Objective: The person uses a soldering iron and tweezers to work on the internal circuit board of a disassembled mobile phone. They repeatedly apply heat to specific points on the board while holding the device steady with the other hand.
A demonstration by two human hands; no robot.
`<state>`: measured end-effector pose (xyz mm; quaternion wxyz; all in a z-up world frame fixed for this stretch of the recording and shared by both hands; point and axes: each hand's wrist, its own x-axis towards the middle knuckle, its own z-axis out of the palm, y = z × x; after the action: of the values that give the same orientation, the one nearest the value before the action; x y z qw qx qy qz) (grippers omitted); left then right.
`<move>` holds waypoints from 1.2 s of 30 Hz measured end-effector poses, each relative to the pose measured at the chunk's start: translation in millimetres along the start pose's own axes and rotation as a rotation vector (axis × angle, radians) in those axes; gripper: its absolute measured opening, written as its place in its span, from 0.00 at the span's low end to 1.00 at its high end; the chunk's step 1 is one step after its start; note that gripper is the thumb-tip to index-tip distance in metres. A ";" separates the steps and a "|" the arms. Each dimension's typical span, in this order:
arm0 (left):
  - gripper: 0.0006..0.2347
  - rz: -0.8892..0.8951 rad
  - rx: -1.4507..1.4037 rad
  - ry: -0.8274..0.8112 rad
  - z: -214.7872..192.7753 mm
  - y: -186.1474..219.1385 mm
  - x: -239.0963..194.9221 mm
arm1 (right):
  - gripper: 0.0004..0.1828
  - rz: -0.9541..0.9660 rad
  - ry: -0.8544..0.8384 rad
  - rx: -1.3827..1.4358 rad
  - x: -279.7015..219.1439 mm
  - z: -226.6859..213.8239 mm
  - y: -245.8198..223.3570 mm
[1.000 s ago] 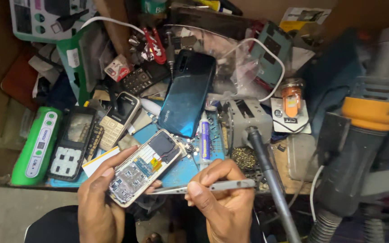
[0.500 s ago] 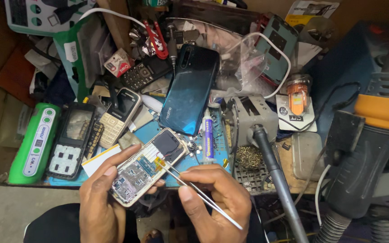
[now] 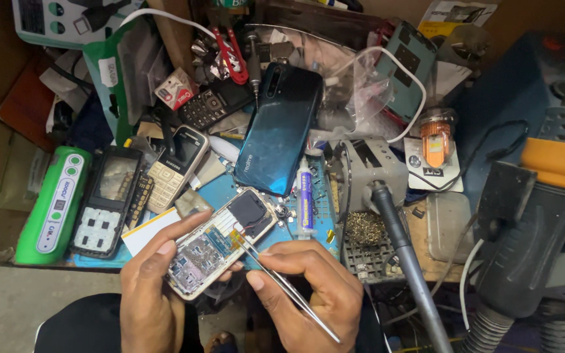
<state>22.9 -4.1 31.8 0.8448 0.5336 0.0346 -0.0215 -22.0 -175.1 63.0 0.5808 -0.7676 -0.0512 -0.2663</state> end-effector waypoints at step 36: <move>0.25 -0.025 -0.052 -0.071 1.4 -7.5 -0.5 | 0.07 -0.005 0.000 -0.011 1.6 -13.7 5.7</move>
<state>21.9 -8.5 25.7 0.8588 0.5098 0.0116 -0.0501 -23.2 -189.9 61.3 0.5758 -0.7707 -0.0514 -0.2679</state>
